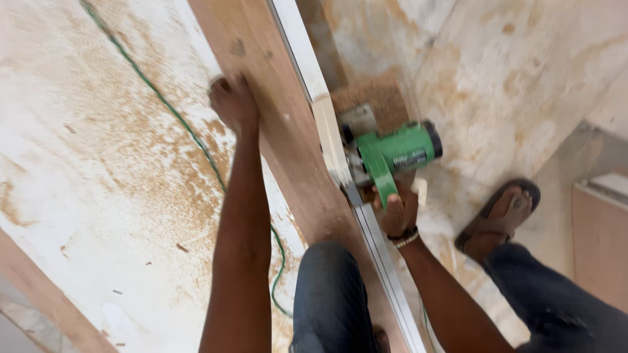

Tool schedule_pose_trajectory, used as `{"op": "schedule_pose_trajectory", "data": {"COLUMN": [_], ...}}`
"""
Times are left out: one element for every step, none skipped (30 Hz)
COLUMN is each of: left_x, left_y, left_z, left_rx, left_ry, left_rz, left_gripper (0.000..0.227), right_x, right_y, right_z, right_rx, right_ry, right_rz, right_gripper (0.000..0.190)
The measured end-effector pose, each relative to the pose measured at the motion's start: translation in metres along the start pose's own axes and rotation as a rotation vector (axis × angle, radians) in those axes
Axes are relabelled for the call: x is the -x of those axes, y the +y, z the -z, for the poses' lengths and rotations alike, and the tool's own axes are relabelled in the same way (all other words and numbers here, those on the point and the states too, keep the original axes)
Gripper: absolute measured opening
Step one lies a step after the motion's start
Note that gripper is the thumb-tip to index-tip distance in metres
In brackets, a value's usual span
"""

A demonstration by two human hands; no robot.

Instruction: The person uses a handheld electric router to cut a groove along the edge of a wooden panel. They adjust the router's guide and continue routing along the panel's length.

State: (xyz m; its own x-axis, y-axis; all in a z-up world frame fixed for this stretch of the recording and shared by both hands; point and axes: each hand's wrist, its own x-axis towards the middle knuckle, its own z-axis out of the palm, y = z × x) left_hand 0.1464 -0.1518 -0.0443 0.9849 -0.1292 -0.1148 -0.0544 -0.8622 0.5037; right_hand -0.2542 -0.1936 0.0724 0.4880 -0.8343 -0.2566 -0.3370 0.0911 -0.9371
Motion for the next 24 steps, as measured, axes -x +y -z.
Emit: {"op": "schedule_pose_trajectory", "data": {"left_x": [-0.007,-0.015,-0.020,-0.026,-0.028,-0.030,-0.031,-0.029,-0.027,-0.021,-0.016,-0.016,-0.015,-0.016,-0.015,-0.013,-0.011,-0.012,-0.013,-0.012,-0.011,-0.014,-0.016,-0.016], "left_y": [0.000,-0.002,-0.003,-0.004,-0.008,-0.009,-0.007,-0.005,0.000,0.002,0.003,0.008,0.012,0.017,0.020,0.020,0.020,0.021,0.021,0.021,0.021,0.023,0.025,0.025], "left_z": [-0.009,-0.017,-0.025,-0.031,-0.033,-0.035,-0.036,-0.038,-0.041,-0.041,-0.039,-0.038,-0.036,-0.035,-0.034,-0.032,-0.030,-0.029,-0.029,-0.030,-0.030,-0.032,-0.034,-0.034], "left_rx": [0.006,0.011,0.050,0.096,0.040,-0.011,-0.062,-0.079,-0.096,-0.117,-0.116,-0.107,-0.099,-0.093,-0.087,-0.085,-0.096,-0.103,-0.109,-0.112,-0.115,-0.111,-0.111,-0.114], "left_ry": [0.031,0.067,0.100,0.144,0.151,0.159,0.167,0.199,0.230,0.256,0.246,0.246,0.245,0.248,0.251,0.252,0.252,0.252,0.251,0.252,0.253,0.263,0.269,0.276], "left_rz": [-0.016,-0.032,-0.049,-0.074,-0.080,-0.088,-0.096,-0.102,-0.109,-0.113,-0.098,-0.085,-0.072,-0.085,-0.097,-0.109,-0.114,-0.124,-0.134,-0.118,-0.103,-0.090,-0.087,-0.082], "left_gripper": [0.054,0.059,0.064,0.070,0.067,0.065,0.064,0.065,0.066,0.068,0.068,0.068,0.068,0.068,0.069,0.069,0.070,0.071,0.073,0.074,0.076,0.078,0.079,0.080], "right_x": [-0.005,-0.011,-0.015,-0.023,-0.030,-0.039,-0.048,-0.055,-0.063,-0.068,-0.071,-0.079,-0.086,-0.095,-0.103,-0.108,-0.114,-0.122,-0.130,-0.136,-0.143,-0.154,-0.164,-0.172], "right_y": [-0.003,-0.008,-0.015,-0.019,-0.023,-0.027,-0.032,-0.035,-0.038,-0.040,-0.043,-0.046,-0.050,-0.054,-0.057,-0.061,-0.064,-0.066,-0.069,-0.071,-0.073,-0.074,-0.076,-0.079], "right_z": [-0.002,-0.005,-0.007,-0.010,-0.014,-0.018,-0.021,-0.024,-0.028,-0.032,-0.035,-0.037,-0.039,-0.042,-0.046,-0.050,-0.054,-0.058,-0.061,-0.063,-0.066,-0.071,-0.075,-0.079], "right_rx": [0.014,0.025,0.022,0.014,0.005,-0.002,-0.008,-0.013,-0.038,-0.060,-0.082,-0.092,-0.102,-0.115,-0.133,-0.151,-0.170,-0.157,-0.144,-0.129,-0.125,-0.123,-0.121,-0.115], "right_ry": [0.001,-0.002,-0.008,-0.011,-0.014,-0.014,-0.014,-0.017,-0.013,-0.010,-0.007,-0.019,-0.031,-0.042,-0.042,-0.042,-0.043,-0.044,-0.046,-0.051,-0.050,-0.050,-0.050,-0.050], "right_rz": [-0.003,-0.004,-0.021,-0.025,-0.029,-0.017,-0.006,0.001,-0.003,-0.015,-0.027,-0.018,-0.010,0.005,0.000,-0.008,-0.017,-0.014,-0.011,-0.008,-0.002,0.014,0.031,0.027], "right_gripper": [0.090,0.091,0.091,0.091,0.092,0.092,0.092,0.092,0.091,0.091,0.090,0.089,0.088,0.086,0.086,0.086,0.086,0.085,0.085,0.084,0.085,0.085,0.085,0.085]}}
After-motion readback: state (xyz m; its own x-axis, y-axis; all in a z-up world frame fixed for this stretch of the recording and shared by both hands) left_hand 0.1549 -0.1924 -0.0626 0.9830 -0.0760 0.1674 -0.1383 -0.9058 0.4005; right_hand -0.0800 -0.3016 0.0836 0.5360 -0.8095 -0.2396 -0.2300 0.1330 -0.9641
